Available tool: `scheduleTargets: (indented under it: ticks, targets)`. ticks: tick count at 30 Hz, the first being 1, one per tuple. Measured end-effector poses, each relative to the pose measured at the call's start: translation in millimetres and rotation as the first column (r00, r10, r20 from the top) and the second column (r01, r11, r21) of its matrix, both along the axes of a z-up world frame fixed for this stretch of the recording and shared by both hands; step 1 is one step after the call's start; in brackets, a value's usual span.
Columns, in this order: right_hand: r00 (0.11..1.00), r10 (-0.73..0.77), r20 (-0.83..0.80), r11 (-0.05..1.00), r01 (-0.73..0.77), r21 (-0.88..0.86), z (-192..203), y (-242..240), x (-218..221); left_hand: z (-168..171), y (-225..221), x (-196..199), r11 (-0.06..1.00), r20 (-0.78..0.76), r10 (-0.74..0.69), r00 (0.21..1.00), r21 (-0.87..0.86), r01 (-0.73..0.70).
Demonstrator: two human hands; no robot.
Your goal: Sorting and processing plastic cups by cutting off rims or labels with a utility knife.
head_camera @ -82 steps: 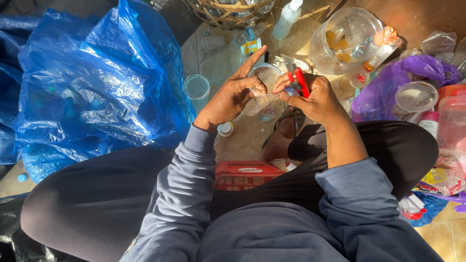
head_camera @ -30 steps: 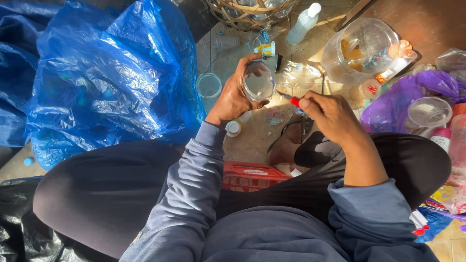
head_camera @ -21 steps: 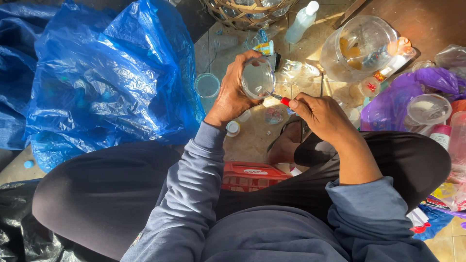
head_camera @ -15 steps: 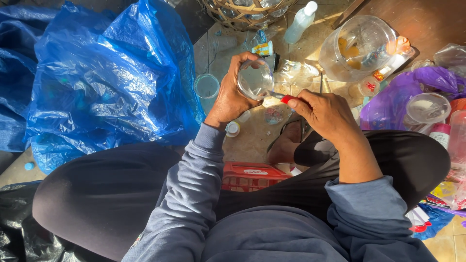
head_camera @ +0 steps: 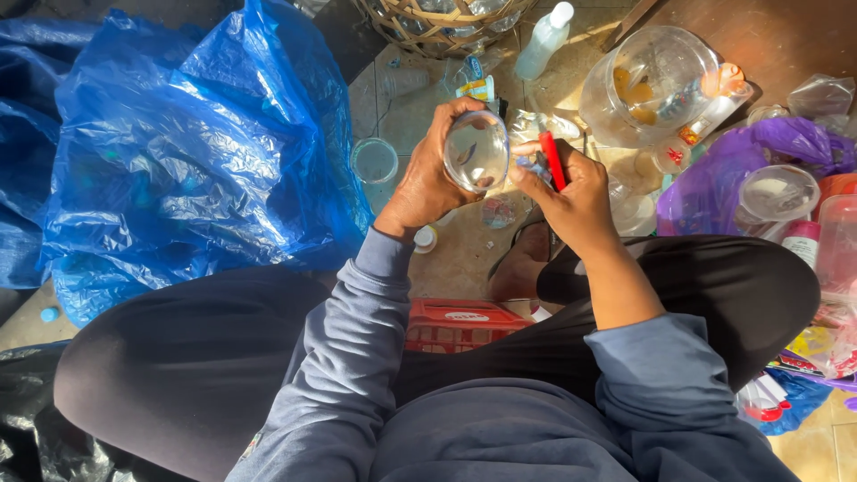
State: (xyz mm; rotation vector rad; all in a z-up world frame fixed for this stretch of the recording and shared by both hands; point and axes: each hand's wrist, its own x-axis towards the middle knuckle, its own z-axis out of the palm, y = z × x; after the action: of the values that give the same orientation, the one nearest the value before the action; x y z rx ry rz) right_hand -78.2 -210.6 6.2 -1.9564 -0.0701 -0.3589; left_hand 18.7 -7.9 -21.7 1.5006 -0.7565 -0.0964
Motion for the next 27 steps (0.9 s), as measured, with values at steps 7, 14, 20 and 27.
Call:
scheduleTargets:
  ticks: [7,14,20,27]
  targets:
    - [0.987,-0.161,-0.002,0.980,0.160,0.121,-4.0,6.9,5.0,-1.6,-6.8,-5.1,0.995,0.152,-0.035,0.988,0.101,0.020]
    - [0.934,-0.239,-0.265,0.909,0.311,0.277,-48.5,30.2,15.0,0.3,-14.7,-10.6,0.966,0.228,-0.090,0.970,0.255,0.030]
    - [0.883,-0.343,-0.321,0.866,0.430,0.257,-44.9,33.3,20.7,-19.1,-13.5,-6.8,0.931,0.339,-0.065,0.939,0.360,-0.065]
    - [0.924,-0.303,-0.235,0.944,0.325,0.063,-71.3,11.9,17.7,-47.3,5.1,8.5,0.775,0.512,-0.037,0.858,0.557,-0.299]
